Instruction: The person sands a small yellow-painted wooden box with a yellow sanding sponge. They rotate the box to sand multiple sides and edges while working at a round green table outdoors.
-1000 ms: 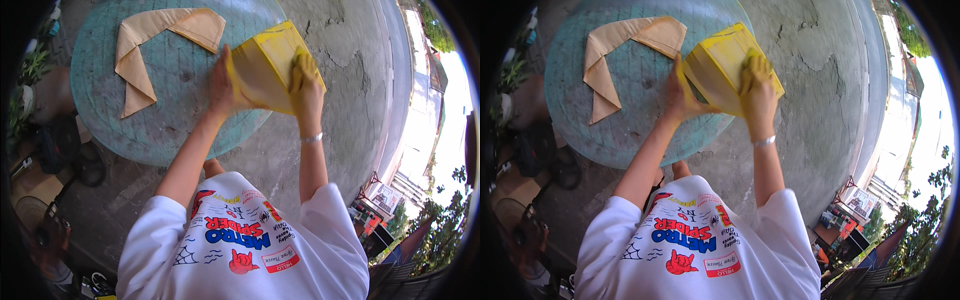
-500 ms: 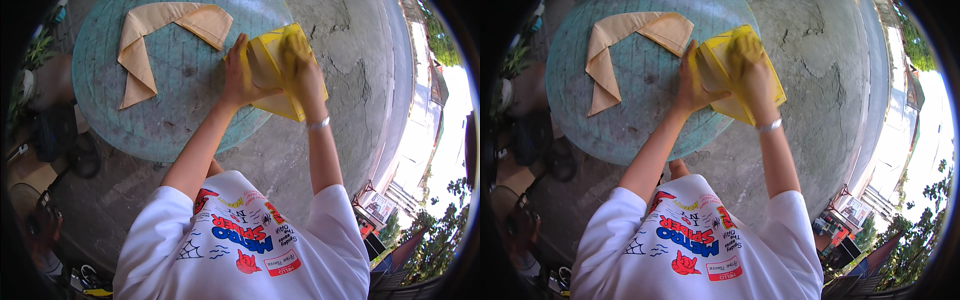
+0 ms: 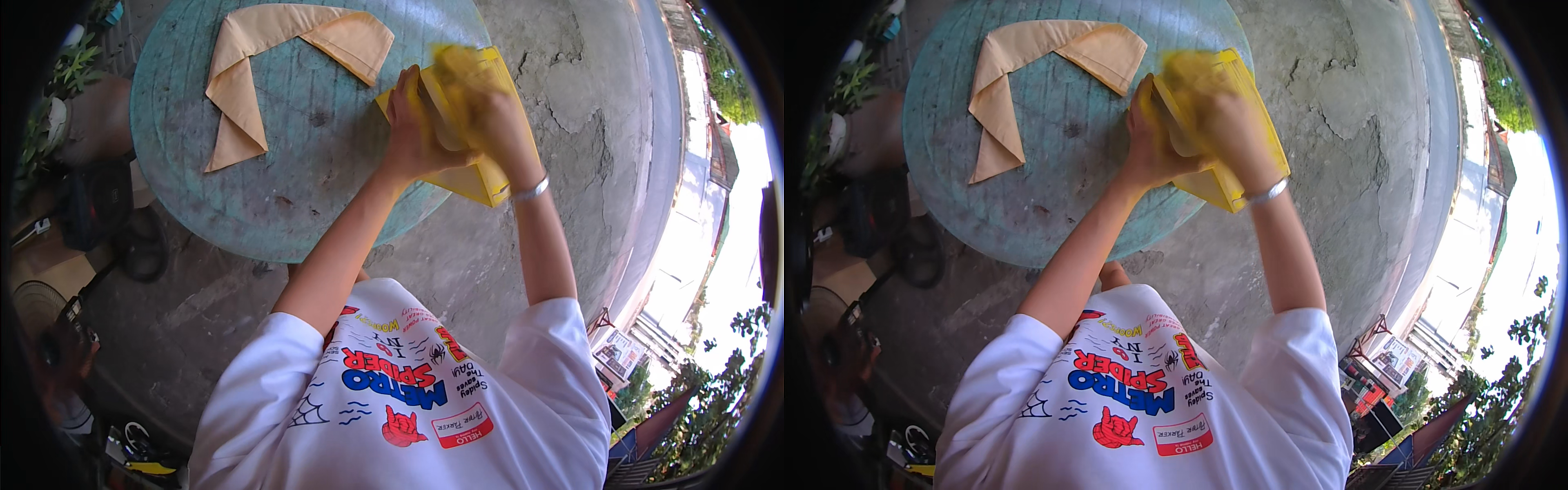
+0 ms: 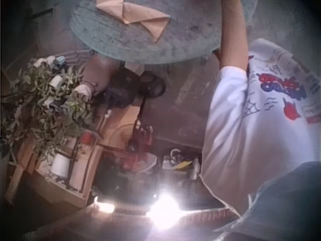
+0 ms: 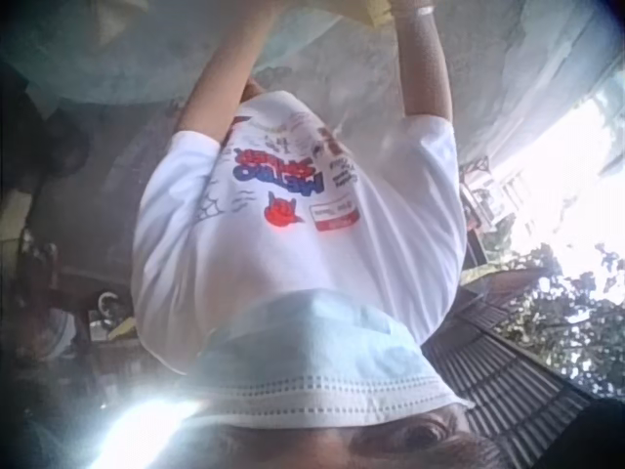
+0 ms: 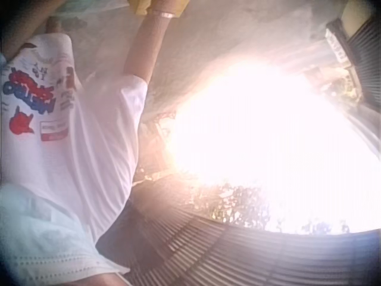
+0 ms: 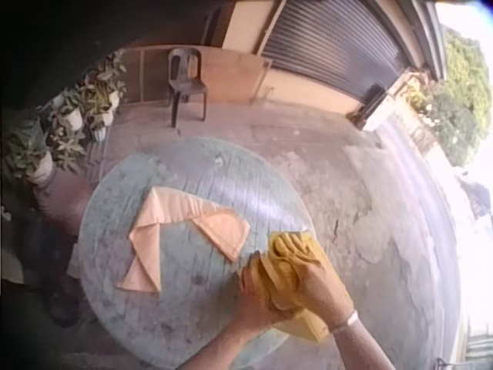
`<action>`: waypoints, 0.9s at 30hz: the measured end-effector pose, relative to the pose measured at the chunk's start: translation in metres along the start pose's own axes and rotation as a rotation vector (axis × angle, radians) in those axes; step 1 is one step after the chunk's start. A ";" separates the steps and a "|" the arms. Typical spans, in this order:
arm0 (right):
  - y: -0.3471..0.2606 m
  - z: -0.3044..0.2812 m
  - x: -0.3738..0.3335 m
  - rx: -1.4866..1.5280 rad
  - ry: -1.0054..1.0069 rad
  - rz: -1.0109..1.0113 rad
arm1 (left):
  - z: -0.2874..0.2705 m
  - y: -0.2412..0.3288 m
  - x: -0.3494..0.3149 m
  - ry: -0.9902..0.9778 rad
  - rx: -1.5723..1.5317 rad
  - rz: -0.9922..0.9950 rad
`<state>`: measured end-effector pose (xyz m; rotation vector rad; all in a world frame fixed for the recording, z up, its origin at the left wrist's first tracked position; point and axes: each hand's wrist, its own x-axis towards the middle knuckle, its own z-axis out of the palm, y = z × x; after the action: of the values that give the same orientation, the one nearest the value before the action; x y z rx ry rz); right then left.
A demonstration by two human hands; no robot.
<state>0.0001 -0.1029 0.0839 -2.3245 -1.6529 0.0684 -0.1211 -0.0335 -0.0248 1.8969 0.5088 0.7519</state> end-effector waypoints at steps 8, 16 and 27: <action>-0.018 -0.017 0.018 -0.195 -0.204 0.115 | 0.003 -0.006 -0.001 0.047 -0.020 0.015; 0.021 -0.010 0.016 -0.155 -0.252 0.273 | 0.000 0.002 -0.001 -0.010 -0.001 -0.022; 0.019 -0.004 -0.003 -0.141 0.052 -0.048 | 0.005 -0.001 -0.004 -0.016 -0.052 -0.010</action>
<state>0.0174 -0.1127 0.0822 -2.3640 -1.7386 -0.1214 -0.1210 -0.0390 -0.0283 1.8499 0.4842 0.7357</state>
